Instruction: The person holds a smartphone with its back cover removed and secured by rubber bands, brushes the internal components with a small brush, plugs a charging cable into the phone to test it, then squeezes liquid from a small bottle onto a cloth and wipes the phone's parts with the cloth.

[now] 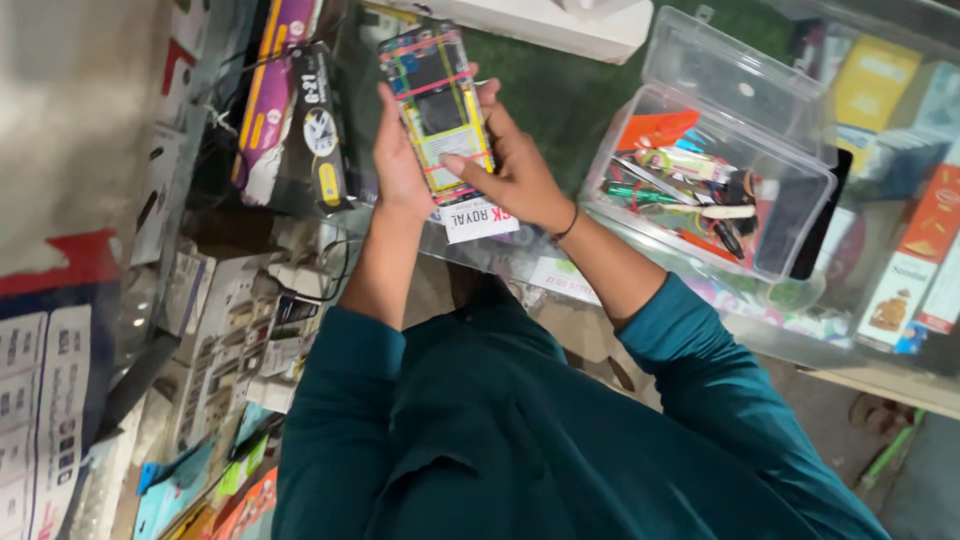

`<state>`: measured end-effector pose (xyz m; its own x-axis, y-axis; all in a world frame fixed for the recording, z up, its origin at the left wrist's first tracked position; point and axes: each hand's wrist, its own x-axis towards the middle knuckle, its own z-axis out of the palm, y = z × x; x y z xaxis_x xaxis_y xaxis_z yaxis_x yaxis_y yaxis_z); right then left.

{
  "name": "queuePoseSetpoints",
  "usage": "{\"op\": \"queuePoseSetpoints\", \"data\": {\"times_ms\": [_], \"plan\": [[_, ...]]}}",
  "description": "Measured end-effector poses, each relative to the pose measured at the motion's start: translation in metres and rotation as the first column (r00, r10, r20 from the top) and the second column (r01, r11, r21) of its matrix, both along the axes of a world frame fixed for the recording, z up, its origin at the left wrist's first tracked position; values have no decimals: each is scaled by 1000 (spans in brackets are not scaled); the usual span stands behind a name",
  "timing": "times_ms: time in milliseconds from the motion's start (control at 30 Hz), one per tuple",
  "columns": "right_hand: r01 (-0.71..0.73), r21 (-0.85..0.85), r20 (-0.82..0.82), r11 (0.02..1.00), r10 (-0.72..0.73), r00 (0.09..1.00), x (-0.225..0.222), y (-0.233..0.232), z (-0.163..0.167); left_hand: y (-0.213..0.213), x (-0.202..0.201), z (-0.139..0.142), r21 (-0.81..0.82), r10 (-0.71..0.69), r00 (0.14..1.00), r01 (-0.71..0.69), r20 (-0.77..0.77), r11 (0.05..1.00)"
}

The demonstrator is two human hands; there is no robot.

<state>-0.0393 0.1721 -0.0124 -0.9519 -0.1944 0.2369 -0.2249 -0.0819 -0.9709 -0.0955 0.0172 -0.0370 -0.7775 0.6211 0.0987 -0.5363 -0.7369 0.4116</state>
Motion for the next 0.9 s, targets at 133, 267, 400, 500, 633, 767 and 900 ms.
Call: {"op": "queuePoseSetpoints", "data": {"times_ms": [133,267,400,500,633,767,900], "plan": [[322,384,-88,865,-313,946,14,2,30,0,-3,2,-55,81,996,-83,-43,995],[561,451,-508,694,-317,801,52,3,53,-1,-3,2,-26,71,996,-70,58,997],[550,412,-575,727,-261,775,107,35,79,1,-4,9,-66,8,998,-4,67,998],[780,488,-642,392,-445,624,133,90,101,3,-3,13,-84,0,996,7,86,996],[603,713,-420,358,-471,776,127,164,114,5,-3,12,-120,17,997,-8,70,993],[367,870,-284,331,-274,919,107,183,96,7,-3,8,-117,18,998,-10,61,993],[302,920,-271,249,-150,951,93,182,79,9,-3,7,-138,22,999,-17,34,990]]}}
